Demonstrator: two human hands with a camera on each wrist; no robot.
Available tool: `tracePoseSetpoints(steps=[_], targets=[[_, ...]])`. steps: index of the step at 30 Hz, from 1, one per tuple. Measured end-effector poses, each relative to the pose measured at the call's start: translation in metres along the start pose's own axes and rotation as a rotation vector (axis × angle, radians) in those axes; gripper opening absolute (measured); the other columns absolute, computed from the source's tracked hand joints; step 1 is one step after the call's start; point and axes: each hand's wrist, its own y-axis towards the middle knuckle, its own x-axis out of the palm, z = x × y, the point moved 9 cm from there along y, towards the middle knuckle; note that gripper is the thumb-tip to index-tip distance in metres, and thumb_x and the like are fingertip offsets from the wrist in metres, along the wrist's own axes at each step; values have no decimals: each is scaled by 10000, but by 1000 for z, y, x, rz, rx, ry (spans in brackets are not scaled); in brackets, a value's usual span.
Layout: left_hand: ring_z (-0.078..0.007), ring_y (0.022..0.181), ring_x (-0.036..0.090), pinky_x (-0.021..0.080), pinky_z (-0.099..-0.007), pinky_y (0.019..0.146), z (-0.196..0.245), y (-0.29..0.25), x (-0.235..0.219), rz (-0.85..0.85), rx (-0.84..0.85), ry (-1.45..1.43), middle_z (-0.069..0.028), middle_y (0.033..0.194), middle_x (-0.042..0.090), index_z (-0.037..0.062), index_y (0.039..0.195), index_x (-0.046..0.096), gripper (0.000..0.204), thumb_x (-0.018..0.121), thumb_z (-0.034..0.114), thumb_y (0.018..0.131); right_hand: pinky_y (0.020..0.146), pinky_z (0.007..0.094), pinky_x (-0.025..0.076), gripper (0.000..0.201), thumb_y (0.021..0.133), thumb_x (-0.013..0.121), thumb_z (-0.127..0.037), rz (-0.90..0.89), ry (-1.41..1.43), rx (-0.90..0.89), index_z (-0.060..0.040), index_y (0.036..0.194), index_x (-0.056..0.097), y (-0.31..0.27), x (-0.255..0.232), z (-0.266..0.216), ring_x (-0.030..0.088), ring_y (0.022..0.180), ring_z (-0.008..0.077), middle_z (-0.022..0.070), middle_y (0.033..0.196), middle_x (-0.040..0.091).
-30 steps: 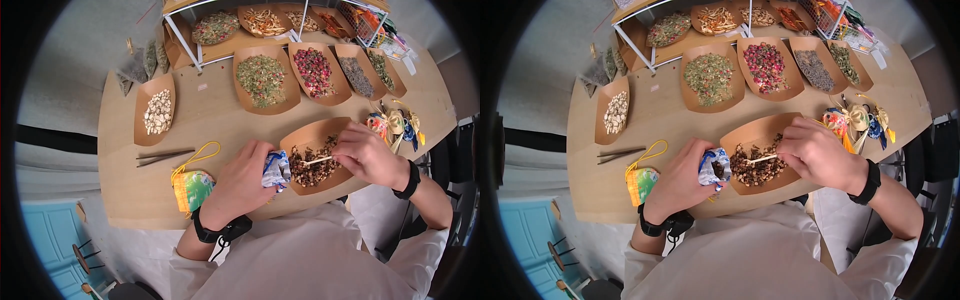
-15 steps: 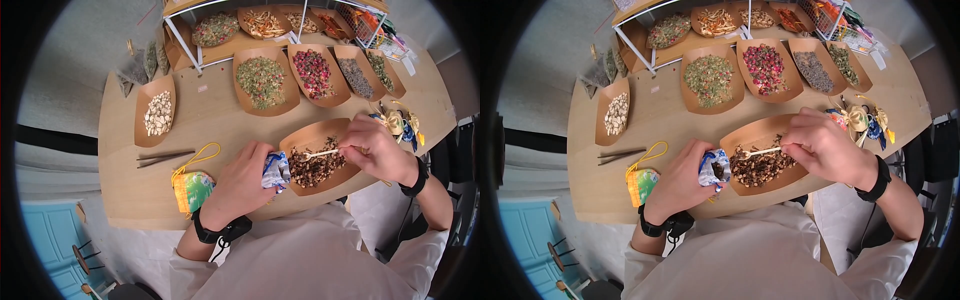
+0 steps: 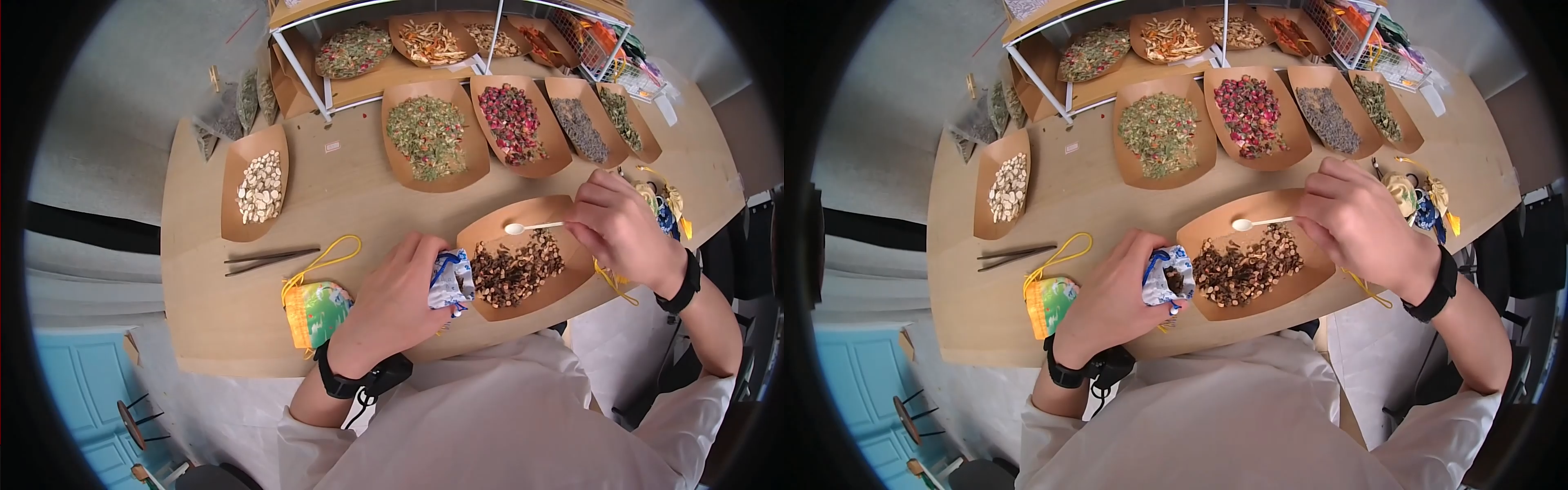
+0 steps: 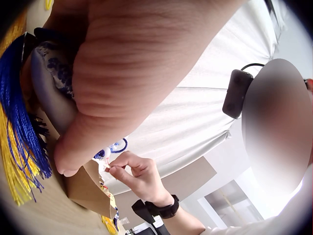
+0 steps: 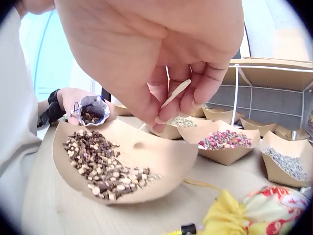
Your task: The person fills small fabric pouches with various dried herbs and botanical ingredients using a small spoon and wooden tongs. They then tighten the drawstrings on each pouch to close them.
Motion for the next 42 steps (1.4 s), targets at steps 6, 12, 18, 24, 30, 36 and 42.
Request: tracePoseSetpoints(steps=[6, 12, 18, 24, 30, 36, 42], targets=[[-387, 1084, 609, 496, -442, 893, 0, 0, 1, 7, 4, 2, -159, 1138, 604, 38, 1190, 540, 534, 819, 144, 746, 733, 404, 475, 118, 689, 715, -2, -91, 5, -2, -41, 743, 617, -10, 18, -7, 552, 812, 291, 83, 767, 553], [-387, 1078, 615, 497, -445, 886, 1, 1, 0, 8, 2, 9, -157, 1133, 608, 40, 1185, 542, 529, 821, 146, 748, 748, 416, 493, 115, 716, 723, -1, -106, 163, 10, -42, 751, 622, -10, 29, -19, 571, 807, 299, 87, 777, 569], [-386, 1077, 615, 497, -442, 885, 0, 0, 0, 5, 0, 6, -155, 1135, 607, 40, 1186, 541, 533, 823, 147, 746, 750, 431, 493, 95, 751, 722, 10, -119, 275, 47, -40, 779, 646, -8, 32, -15, 582, 821, 307, 88, 787, 583], [-384, 1087, 610, 494, -440, 894, 0, 0, 0, -5, 0, 2, -153, 1146, 603, 39, 1193, 536, 548, 828, 152, 744, 757, 421, 487, 88, 769, 724, 26, -158, 345, 85, -34, 801, 668, -8, 35, -12, 585, 828, 312, 92, 804, 607], [-383, 1093, 606, 491, -440, 902, -1, 0, 1, -1, 0, -2, -154, 1142, 603, 38, 1191, 535, 552, 832, 161, 743, 746, 416, 482, 75, 789, 714, 39, -144, 410, 143, -23, 822, 688, -9, 32, -2, 587, 827, 306, 93, 789, 615], [-385, 1092, 607, 491, -442, 901, 0, 0, 0, 0, -1, 8, -155, 1136, 605, 39, 1190, 537, 544, 828, 157, 746, 732, 421, 481, 61, 790, 715, 20, -97, 385, 107, -26, 811, 680, 5, 20, -14, 578, 808, 304, 91, 772, 601], [-386, 1090, 607, 491, -444, 904, 0, 0, 0, 1, 6, -4, -157, 1132, 608, 37, 1197, 534, 547, 823, 150, 746, 741, 412, 483, 81, 771, 734, 5, -15, 290, 86, -31, 808, 672, 10, 4, -29, 569, 808, 294, 82, 784, 595]])
